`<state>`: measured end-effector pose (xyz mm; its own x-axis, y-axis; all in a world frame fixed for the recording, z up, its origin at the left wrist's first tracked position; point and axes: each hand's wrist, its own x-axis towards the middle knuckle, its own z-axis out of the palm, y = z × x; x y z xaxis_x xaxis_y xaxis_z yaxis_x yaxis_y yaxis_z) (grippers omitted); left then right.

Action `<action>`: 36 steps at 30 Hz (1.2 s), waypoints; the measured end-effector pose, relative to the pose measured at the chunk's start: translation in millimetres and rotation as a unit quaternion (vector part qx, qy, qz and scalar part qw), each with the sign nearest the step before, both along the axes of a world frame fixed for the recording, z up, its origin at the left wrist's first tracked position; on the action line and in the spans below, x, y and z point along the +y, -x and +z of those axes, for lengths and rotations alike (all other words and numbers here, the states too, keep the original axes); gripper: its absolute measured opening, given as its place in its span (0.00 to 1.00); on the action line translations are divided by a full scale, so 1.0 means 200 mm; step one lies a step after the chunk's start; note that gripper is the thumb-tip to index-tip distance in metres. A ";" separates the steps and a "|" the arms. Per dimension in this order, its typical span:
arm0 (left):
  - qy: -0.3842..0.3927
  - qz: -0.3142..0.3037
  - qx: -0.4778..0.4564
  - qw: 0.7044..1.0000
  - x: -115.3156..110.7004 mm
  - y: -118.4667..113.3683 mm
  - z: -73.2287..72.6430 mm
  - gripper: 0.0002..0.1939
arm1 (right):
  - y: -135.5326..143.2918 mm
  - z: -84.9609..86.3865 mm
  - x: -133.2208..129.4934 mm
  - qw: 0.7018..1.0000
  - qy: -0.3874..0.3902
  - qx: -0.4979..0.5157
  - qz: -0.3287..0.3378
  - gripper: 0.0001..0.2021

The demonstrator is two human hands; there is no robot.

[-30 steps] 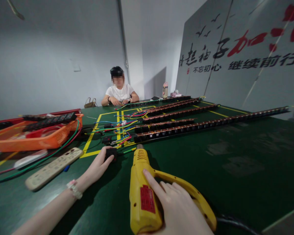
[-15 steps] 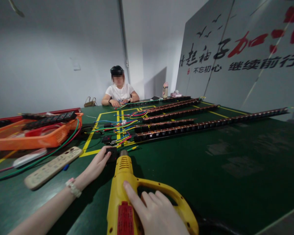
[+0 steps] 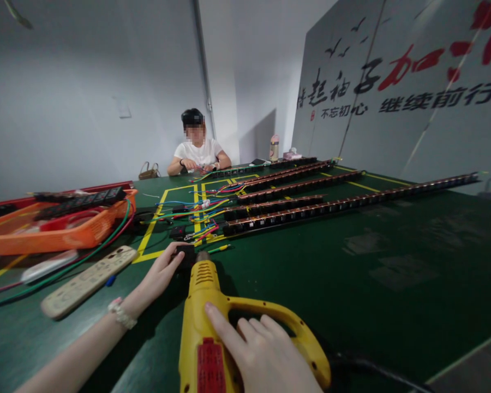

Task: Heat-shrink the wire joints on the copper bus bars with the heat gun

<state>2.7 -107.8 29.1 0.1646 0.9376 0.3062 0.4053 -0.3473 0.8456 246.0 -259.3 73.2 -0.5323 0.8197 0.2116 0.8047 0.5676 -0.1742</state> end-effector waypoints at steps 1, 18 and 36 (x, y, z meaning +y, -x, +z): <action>0.004 0.000 -0.003 1.000 0.00 0.00 0.00 0.18 | -0.01 0.00 0.00 1.000 0.001 0.007 -0.007 0.43; -0.009 0.017 0.032 0.999 -0.01 0.00 0.02 0.18 | -0.11 -0.03 0.03 0.993 0.067 0.053 -0.076 0.54; -0.062 0.016 0.045 0.997 0.02 0.02 -0.02 0.14 | 0.05 -0.06 0.02 0.996 -0.079 -0.043 0.025 0.37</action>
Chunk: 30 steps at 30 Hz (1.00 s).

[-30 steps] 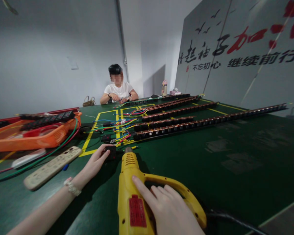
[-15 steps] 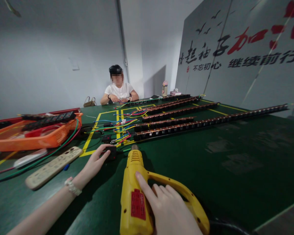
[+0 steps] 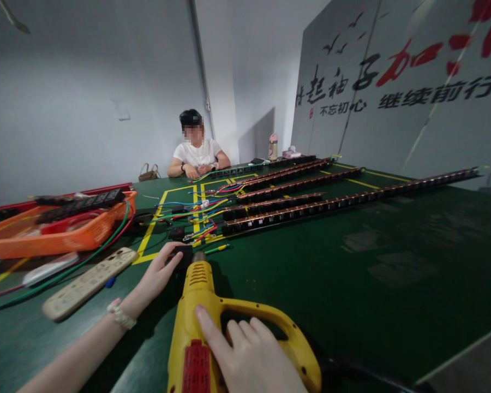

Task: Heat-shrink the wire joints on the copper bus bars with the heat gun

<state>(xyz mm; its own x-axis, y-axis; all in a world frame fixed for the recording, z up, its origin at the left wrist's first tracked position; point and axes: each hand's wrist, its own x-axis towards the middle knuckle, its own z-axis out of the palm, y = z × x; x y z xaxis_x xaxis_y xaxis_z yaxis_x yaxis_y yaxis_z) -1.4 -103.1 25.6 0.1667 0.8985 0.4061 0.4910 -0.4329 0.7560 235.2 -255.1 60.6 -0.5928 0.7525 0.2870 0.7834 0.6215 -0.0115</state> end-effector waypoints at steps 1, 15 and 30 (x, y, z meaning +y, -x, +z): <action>-0.003 0.003 0.002 1.000 0.00 0.00 0.00 0.14 | 0.01 0.00 0.00 1.000 0.004 -0.004 0.005 0.37; -0.008 0.014 0.016 1.000 0.00 0.00 0.00 0.13 | -0.07 0.06 -0.01 0.986 0.135 0.089 -0.043 0.46; -0.012 0.024 0.014 1.000 -0.01 0.00 0.01 0.13 | -0.23 0.08 0.03 0.965 0.197 0.124 -0.123 0.59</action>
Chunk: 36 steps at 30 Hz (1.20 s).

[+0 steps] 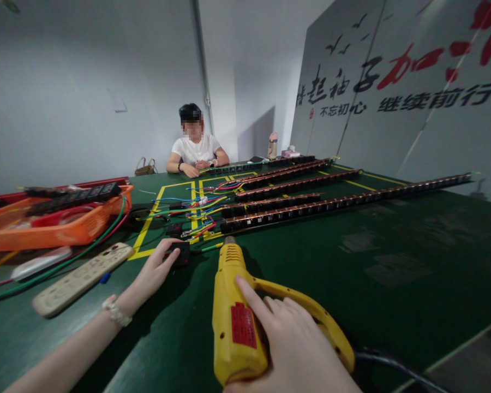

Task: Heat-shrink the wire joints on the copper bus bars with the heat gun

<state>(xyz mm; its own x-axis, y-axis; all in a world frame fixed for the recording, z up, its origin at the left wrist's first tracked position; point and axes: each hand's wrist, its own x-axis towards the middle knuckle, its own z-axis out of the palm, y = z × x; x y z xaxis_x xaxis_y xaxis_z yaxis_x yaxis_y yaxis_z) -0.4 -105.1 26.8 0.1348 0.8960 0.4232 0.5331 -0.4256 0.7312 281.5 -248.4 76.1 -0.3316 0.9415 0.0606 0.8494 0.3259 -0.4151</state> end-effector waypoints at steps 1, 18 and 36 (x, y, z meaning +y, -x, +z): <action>-0.001 0.000 0.001 1.000 0.00 0.00 0.00 0.13 | 0.01 0.00 0.00 1.000 0.002 -0.004 0.002 0.59; -0.025 -0.004 0.015 1.000 0.01 0.00 -0.02 0.14 | 0.19 -0.02 -0.05 0.990 -0.075 -0.079 0.091 0.45; -0.010 -0.009 0.020 1.000 0.01 0.02 -0.02 0.14 | 0.16 0.01 -0.04 0.997 -0.006 0.003 0.074 0.51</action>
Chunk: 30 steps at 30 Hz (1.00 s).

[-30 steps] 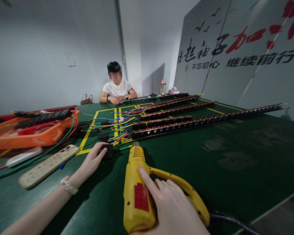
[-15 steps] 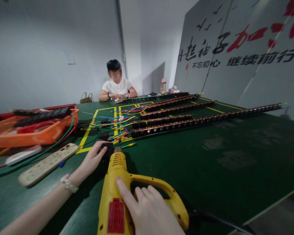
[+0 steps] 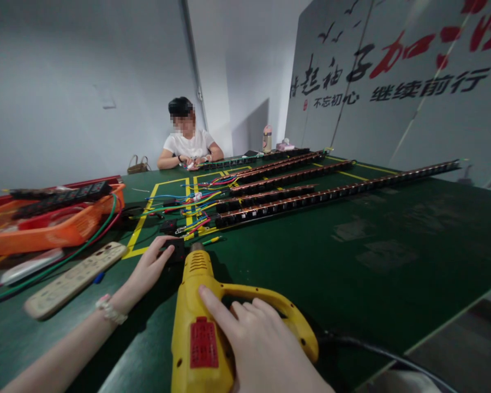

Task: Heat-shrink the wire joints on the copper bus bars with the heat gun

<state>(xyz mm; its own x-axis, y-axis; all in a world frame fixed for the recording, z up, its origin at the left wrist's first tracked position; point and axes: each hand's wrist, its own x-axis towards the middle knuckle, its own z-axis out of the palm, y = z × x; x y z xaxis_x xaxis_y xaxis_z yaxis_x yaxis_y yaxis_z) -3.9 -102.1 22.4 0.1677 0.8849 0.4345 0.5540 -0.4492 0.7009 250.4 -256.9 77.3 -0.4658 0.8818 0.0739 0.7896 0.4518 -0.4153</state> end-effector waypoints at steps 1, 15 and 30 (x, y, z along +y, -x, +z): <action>0.001 -0.001 0.000 1.000 0.00 0.00 0.00 0.14 | -0.02 0.00 0.00 1.000 0.007 0.011 -0.009 0.53; 0.009 0.011 0.004 1.000 -0.01 -0.01 0.01 0.14 | -0.11 -0.01 0.05 0.997 -0.004 0.005 -0.078 0.58; 0.002 0.005 -0.004 1.000 -0.01 -0.01 0.01 0.14 | 0.05 -0.02 -0.02 0.998 -0.040 -0.047 -0.001 0.46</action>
